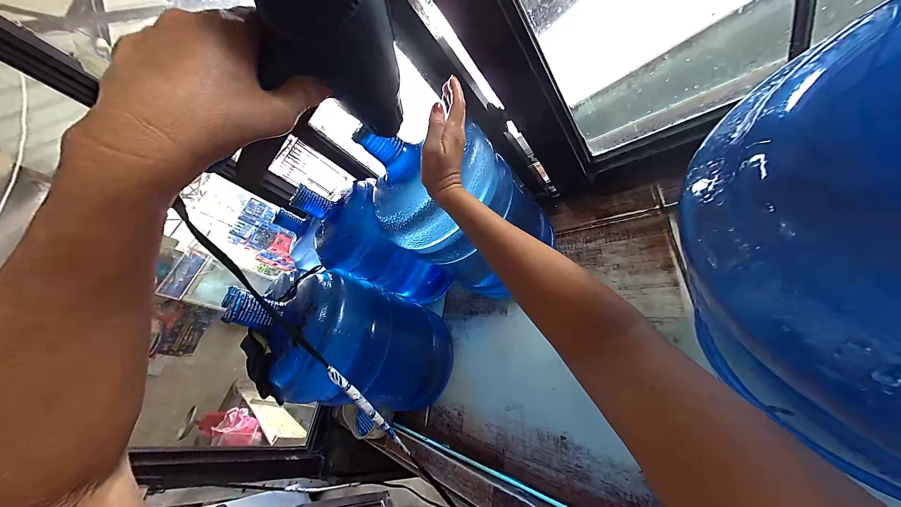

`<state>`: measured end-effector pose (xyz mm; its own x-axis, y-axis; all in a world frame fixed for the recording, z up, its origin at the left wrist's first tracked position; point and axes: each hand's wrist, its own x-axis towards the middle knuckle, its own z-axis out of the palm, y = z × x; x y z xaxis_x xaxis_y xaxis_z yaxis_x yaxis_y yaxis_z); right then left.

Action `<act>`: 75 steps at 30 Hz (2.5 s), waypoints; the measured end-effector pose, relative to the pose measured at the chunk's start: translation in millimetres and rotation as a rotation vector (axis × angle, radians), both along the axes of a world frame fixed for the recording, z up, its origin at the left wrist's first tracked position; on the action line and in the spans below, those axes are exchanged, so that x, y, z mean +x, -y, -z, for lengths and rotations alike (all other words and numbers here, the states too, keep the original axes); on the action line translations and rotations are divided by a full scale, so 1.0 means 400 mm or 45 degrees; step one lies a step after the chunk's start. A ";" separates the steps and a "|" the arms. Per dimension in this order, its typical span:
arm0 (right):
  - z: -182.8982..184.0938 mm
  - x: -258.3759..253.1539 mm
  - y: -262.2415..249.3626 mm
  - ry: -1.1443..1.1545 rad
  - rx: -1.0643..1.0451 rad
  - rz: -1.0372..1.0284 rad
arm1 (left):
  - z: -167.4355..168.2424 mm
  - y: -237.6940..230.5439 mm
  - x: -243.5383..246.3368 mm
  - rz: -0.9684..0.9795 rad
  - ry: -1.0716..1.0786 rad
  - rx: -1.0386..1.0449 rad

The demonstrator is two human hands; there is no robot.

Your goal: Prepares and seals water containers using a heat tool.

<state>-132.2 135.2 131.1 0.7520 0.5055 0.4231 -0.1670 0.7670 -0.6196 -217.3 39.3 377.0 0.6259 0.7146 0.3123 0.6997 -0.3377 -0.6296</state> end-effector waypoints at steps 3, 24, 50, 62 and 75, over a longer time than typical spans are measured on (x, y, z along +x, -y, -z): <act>-0.003 0.002 0.006 0.011 -0.017 -0.013 | 0.021 0.026 0.007 -0.036 0.076 -0.012; -0.004 0.005 0.002 0.157 -0.130 0.043 | 0.261 0.006 -0.433 -0.008 1.107 -0.247; -0.015 0.001 -0.004 0.484 -0.329 0.232 | 0.420 -0.045 -0.498 0.034 2.013 -0.708; 0.023 -0.146 0.164 0.907 -0.033 0.236 | 0.455 0.378 -0.735 0.553 2.730 -0.525; 0.033 -0.762 0.644 0.877 0.074 -1.916 | 0.630 0.566 -0.848 0.880 2.963 -0.784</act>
<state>-436.8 -122.3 118.0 -0.6892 0.5325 0.4913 -0.4573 0.2062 -0.8651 -556.6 -187.2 125.0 -0.1573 0.8840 0.4403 -0.4100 -0.4641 0.7852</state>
